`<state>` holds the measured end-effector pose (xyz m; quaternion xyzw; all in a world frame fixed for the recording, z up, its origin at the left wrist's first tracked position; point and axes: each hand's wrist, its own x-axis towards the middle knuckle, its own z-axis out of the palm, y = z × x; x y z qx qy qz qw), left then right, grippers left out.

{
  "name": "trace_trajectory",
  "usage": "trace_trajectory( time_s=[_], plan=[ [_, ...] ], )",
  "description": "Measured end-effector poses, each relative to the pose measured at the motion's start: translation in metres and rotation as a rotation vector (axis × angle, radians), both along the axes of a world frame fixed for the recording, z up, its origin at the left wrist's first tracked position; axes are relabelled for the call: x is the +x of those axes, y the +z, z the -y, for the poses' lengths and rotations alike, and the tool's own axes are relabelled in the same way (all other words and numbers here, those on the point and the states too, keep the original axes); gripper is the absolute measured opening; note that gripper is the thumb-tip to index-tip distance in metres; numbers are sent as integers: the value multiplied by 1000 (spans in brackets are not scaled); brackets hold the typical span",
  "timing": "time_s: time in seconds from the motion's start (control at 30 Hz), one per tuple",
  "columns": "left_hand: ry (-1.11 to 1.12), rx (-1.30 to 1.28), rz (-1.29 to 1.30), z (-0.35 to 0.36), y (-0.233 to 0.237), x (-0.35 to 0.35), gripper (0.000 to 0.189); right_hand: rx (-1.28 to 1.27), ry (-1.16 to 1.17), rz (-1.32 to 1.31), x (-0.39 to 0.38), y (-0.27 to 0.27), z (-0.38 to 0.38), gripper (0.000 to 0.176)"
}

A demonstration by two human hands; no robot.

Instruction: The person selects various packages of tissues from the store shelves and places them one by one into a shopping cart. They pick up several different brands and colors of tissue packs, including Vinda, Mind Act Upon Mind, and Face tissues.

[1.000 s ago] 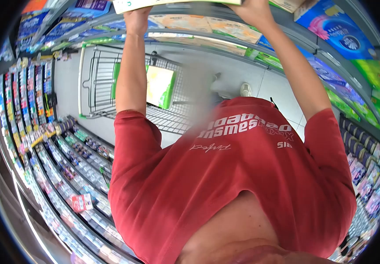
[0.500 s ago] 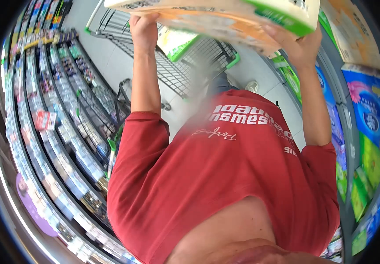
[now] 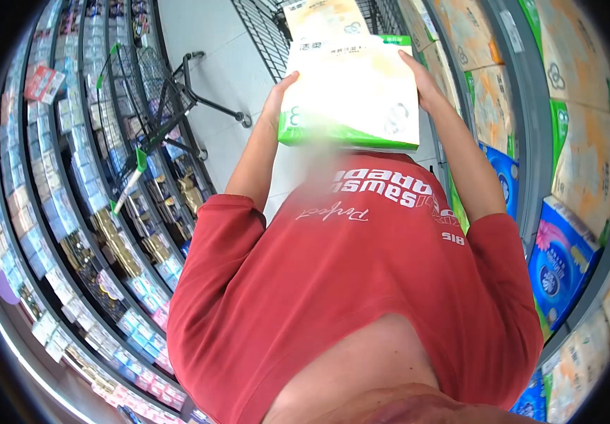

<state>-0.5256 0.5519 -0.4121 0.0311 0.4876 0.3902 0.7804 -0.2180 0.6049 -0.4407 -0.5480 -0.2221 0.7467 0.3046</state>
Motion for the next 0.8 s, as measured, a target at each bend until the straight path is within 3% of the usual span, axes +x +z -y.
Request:
trace_trajectory(
  time_s=[0.17, 0.3, 0.37, 0.43, 0.57, 0.73, 0.8],
  plan=[
    [52, -32, 78, -25, -23, -26, 47, -49, 99, -179, -15, -6, -39, 56],
    [-31, -3, 101, -44, -15, -43, 43, -88, 241, -276, -20, 24, -62, 50],
    [-75, 70, -13, -48, -23, -35, 40, -125, 214, -1, -25, 5, -57, 40],
    [-61, 119, -228, -46, -44, -29, 39, -186, 92, -68, -29, -17, -51, 39],
    [-17, -89, 9, -34, -80, -27, 42, -324, 55, -193, -22, -63, -46, 39],
    [80, -247, 51, -65, -106, -34, 40, -368, 15, -25, -35, -62, -82, 39],
    [75, -187, 14, -94, -111, -44, 40, -297, 40, 2, -46, -56, -110, 41]
  ],
)
